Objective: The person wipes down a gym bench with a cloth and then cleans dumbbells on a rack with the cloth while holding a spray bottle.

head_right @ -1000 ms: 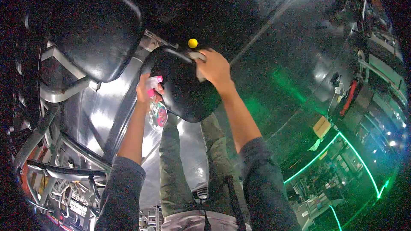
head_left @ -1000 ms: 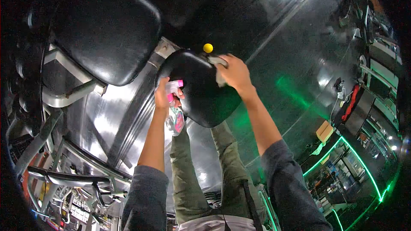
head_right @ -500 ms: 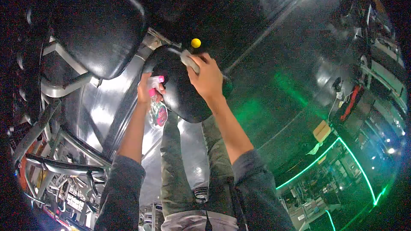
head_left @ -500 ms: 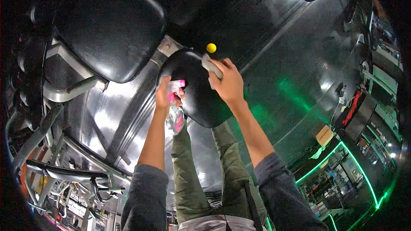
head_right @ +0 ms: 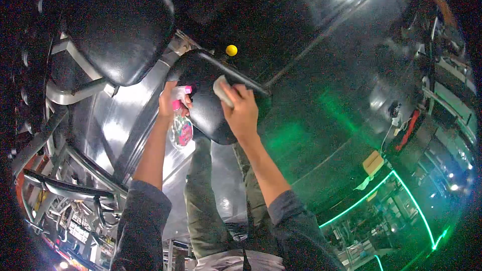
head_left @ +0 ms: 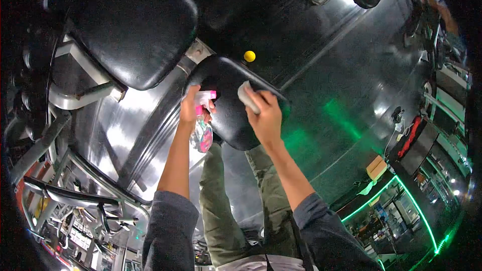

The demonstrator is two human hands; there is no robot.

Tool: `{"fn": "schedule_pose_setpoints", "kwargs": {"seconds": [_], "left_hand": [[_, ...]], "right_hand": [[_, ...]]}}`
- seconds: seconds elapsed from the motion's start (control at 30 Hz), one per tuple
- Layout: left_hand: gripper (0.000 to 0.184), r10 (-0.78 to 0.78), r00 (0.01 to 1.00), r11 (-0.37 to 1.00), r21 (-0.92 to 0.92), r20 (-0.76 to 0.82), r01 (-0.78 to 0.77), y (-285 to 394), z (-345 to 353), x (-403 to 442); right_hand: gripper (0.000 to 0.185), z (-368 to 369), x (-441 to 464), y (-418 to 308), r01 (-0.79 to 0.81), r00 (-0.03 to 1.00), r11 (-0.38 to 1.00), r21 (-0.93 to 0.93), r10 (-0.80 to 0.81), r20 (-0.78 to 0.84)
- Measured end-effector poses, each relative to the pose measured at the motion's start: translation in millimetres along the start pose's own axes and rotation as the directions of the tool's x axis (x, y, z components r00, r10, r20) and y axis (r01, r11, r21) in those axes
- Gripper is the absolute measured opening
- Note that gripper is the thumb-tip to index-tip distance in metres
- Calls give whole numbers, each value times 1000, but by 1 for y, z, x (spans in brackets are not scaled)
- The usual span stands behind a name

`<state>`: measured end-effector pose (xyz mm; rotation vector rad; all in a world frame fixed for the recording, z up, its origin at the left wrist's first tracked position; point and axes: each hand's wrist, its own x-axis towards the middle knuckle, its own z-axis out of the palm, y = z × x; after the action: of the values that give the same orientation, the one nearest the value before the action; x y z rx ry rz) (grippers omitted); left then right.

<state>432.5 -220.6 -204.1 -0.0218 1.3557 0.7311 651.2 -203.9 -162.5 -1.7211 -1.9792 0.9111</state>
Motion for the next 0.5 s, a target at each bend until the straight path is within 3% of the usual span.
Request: {"fn": "schedule_pose_setpoints", "kwargs": {"seconds": [0.07,0.13,0.23,0.27,0.33,0.47,0.5], "left_hand": [[61,14,999,998,61,-41,-12,3,5,-4],[61,47,999,997,56,-15,-46,2,4,-5],[62,78,997,994,70,24,-80,4,7,-5],[62,82,996,992,90,27,-84,4,7,-4],[63,121,993,991,61,-9,-120,1,12,-5],[49,185,983,983,-13,-22,-185,-3,21,-17],[49,220,975,975,-30,-18,-221,-5,19,-21]], "right_hand": [[50,-2,-21,4,10,994,1000,-18,-8,112],[46,-15,-30,17,31,994,997,-75,-24,102],[37,-30,-22,31,-153,988,987,51,154,-29],[36,-25,-17,39,-128,985,992,-1,127,-121],[35,-20,-7,39,-141,984,987,-75,131,-123],[36,-3,-13,21,-36,989,998,-51,28,-146],[38,1,-19,17,84,995,993,-80,-88,-51]]}}
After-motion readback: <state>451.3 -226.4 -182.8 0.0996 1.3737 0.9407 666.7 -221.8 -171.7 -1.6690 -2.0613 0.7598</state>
